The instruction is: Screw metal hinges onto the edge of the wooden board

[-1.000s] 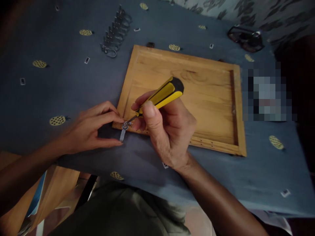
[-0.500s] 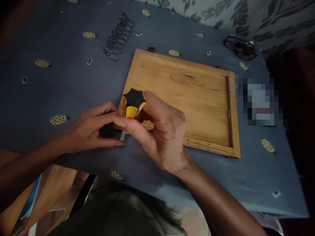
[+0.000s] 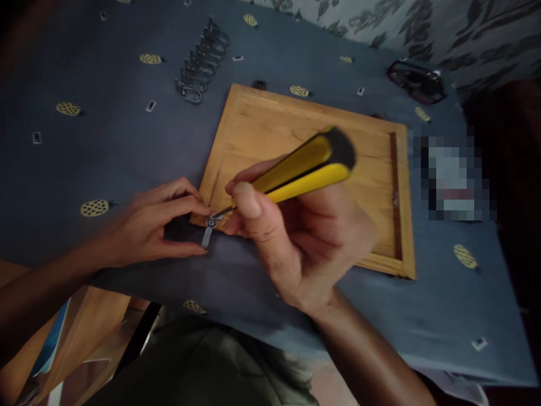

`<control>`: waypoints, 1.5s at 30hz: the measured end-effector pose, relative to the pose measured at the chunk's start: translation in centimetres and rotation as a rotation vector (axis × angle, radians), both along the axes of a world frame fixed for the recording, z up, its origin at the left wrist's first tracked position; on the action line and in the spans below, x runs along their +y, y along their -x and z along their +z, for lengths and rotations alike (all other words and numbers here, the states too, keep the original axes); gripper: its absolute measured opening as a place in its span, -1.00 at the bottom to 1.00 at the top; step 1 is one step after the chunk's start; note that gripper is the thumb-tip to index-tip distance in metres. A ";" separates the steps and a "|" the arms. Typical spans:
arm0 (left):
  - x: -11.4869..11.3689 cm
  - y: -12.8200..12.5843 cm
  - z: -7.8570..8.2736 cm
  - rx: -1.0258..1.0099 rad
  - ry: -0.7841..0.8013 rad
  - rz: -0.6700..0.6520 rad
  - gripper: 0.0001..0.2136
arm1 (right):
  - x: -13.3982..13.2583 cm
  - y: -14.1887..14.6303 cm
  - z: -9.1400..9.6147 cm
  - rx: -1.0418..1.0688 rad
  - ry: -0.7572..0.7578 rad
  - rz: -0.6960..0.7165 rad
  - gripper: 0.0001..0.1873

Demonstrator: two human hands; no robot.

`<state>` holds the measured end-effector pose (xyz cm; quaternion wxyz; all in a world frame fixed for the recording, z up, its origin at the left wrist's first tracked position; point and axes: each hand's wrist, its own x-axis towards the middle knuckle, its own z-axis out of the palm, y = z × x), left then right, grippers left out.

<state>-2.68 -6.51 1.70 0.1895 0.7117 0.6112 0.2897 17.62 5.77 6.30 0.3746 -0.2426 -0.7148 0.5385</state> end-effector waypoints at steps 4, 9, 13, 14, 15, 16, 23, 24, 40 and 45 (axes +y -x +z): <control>0.1 -0.1 0.1 0.003 -0.007 -0.002 -0.74 | -1.2 0.9 -1.5 0.092 -0.035 -0.074 -0.89; 0.0 0.0 0.3 0.024 0.012 -0.014 -0.74 | -0.9 0.8 -1.8 0.086 -0.056 -0.063 -0.91; 0.0 0.0 0.4 0.032 -0.006 -0.017 -0.73 | -0.7 1.1 -2.0 0.153 -0.083 -0.033 -0.90; 0.0 0.0 0.4 0.036 -0.009 -0.017 -0.72 | -0.7 1.1 -2.1 0.166 -0.103 -0.033 -0.90; 0.0 0.0 0.4 0.037 -0.012 -0.017 -0.72 | -0.8 1.2 -2.1 0.173 -0.121 -0.032 -0.90; 0.0 -0.1 0.4 0.037 -0.016 -0.021 -0.72 | -0.8 1.2 -2.2 0.178 -0.137 -0.032 -0.91; 0.1 -0.1 0.1 0.019 -0.014 -0.021 -0.75 | -0.6 0.7 -2.3 0.080 -0.246 -0.011 -0.93; 0.1 -0.1 0.2 0.020 -0.011 -0.019 -0.74 | -0.5 0.7 -2.3 0.068 -0.278 -0.005 -0.93; 0.0 -0.1 -0.2 0.027 -0.003 -0.002 -0.67 | 0.1 1.2 -2.2 0.082 -0.461 0.051 -0.85; 0.0 -0.1 -0.3 0.029 -0.019 -0.002 -0.67 | 0.2 1.4 -2.3 0.144 -0.500 0.044 -0.73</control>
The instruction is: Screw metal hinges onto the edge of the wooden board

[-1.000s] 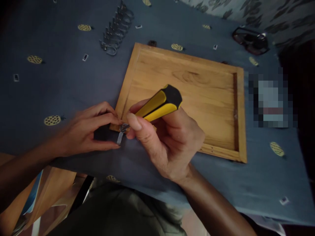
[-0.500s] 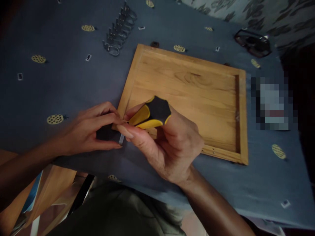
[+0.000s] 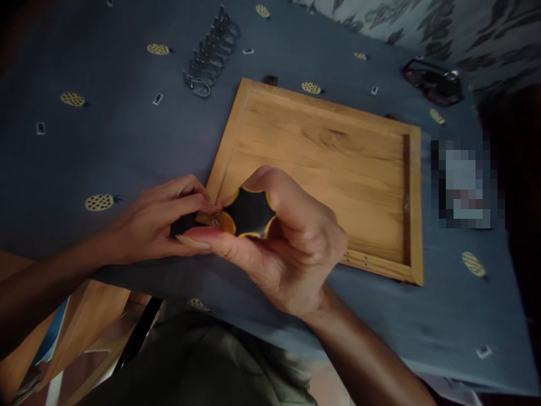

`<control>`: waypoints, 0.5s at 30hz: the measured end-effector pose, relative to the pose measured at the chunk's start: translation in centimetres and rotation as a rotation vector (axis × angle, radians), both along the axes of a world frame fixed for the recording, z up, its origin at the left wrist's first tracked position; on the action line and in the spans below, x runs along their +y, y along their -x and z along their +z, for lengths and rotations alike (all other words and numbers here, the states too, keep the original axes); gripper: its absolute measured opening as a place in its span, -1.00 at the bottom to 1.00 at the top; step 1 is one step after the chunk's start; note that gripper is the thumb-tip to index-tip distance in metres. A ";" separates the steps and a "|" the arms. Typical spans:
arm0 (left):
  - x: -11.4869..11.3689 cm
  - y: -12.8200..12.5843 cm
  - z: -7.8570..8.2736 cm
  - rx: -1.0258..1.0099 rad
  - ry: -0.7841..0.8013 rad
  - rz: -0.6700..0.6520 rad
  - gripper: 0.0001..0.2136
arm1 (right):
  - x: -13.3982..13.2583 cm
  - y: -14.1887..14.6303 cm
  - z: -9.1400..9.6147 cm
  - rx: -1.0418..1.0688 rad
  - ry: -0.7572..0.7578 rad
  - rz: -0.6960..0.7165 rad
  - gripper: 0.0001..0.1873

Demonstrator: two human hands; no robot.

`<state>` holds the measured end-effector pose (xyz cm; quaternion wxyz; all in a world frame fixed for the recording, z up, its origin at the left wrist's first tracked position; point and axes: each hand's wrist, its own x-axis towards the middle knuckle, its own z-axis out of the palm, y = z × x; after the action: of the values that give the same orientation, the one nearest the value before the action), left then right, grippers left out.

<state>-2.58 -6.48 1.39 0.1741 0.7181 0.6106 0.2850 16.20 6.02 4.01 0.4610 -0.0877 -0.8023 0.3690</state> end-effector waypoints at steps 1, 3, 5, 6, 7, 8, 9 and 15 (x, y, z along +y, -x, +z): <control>0.0 0.0 0.0 0.005 0.000 -0.003 -0.66 | 0.0 0.0 0.0 -0.001 0.008 -0.010 -0.71; 0.0 0.1 0.0 0.016 0.006 -0.002 -0.67 | -0.2 0.1 -0.1 -0.010 0.011 -0.038 -0.70; 0.0 0.1 0.0 0.021 0.011 -0.005 -0.68 | -0.5 0.2 -0.1 -0.019 0.012 -0.076 -0.71; 0.0 0.1 0.1 0.020 0.017 -0.007 -0.69 | -0.6 0.3 0.0 -0.017 0.014 -0.095 -0.71; 0.0 0.1 0.1 0.018 0.025 -0.008 -0.70 | -0.7 0.4 0.0 -0.017 0.018 -0.111 -0.70; 0.1 0.1 0.2 0.014 0.032 -0.007 -0.71 | -0.8 0.5 0.1 -0.021 0.020 -0.123 -0.70; 0.1 0.1 0.3 0.010 0.039 -0.005 -0.71 | -0.9 0.6 0.2 -0.024 0.024 -0.133 -0.70; 0.2 0.1 0.3 -0.015 0.038 0.007 -0.76 | -1.3 1.2 0.9 -0.031 0.089 -0.207 -0.61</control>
<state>-2.69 -6.29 1.65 0.1913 0.7102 0.6172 0.2794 15.00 4.70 4.90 0.4800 -0.1962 -0.7787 0.3532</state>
